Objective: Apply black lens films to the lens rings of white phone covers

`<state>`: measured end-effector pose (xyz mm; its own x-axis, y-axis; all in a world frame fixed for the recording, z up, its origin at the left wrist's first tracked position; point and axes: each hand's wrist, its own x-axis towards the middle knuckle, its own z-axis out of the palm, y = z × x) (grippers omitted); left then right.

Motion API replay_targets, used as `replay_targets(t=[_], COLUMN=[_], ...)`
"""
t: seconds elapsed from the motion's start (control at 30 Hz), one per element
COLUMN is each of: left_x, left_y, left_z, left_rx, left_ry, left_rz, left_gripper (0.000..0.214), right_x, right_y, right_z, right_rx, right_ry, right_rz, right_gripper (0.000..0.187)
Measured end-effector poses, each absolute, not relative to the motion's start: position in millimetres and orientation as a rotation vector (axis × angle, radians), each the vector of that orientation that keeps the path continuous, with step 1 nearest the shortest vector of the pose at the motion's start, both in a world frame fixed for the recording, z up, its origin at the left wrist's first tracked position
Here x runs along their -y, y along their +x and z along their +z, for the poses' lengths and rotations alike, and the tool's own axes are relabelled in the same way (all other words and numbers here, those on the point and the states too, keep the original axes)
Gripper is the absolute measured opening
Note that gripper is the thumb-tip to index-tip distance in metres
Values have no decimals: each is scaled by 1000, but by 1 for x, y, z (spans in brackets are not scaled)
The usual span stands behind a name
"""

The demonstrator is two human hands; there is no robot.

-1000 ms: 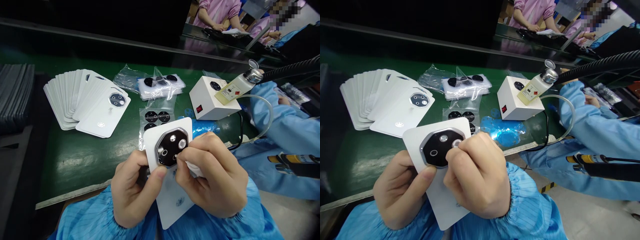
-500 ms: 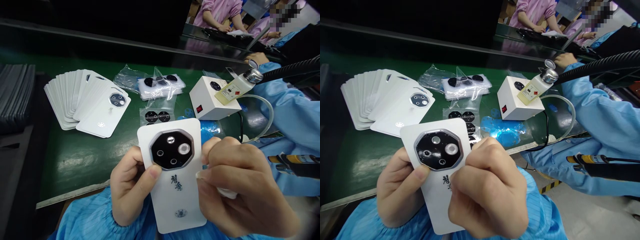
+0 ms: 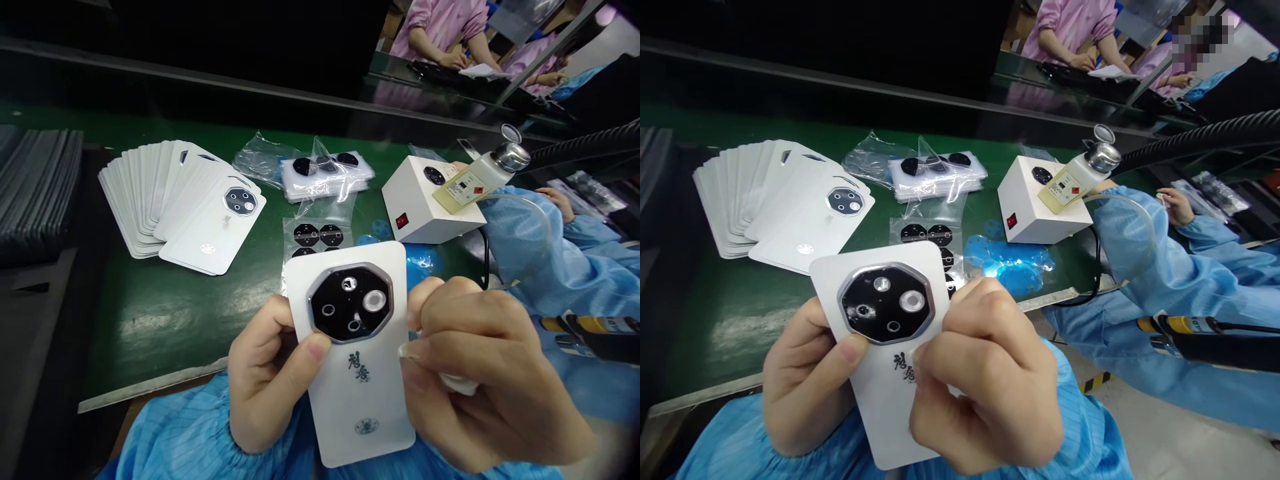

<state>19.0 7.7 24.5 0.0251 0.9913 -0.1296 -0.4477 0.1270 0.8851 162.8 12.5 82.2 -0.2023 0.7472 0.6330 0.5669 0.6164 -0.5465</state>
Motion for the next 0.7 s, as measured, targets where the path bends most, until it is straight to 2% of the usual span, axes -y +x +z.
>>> replay_targets(t=[0.37, 0.57, 0.7], left_x=[-9, -10, -20], left_y=[16, 16, -4], left_z=[15, 16, 4], left_rx=[-832, -933, -1118], left_ry=[985, 871, 699], left_rz=[1424, 1388, 1372], left_gripper=[2, 15, 16], right_x=[-18, -15, -26], right_y=[166, 159, 173], right_z=[78, 72, 47], right_rx=[1956, 1805, 1771], right_ry=[-930, -987, -952], right_rz=[241, 235, 284], right_gripper=[21, 20, 19])
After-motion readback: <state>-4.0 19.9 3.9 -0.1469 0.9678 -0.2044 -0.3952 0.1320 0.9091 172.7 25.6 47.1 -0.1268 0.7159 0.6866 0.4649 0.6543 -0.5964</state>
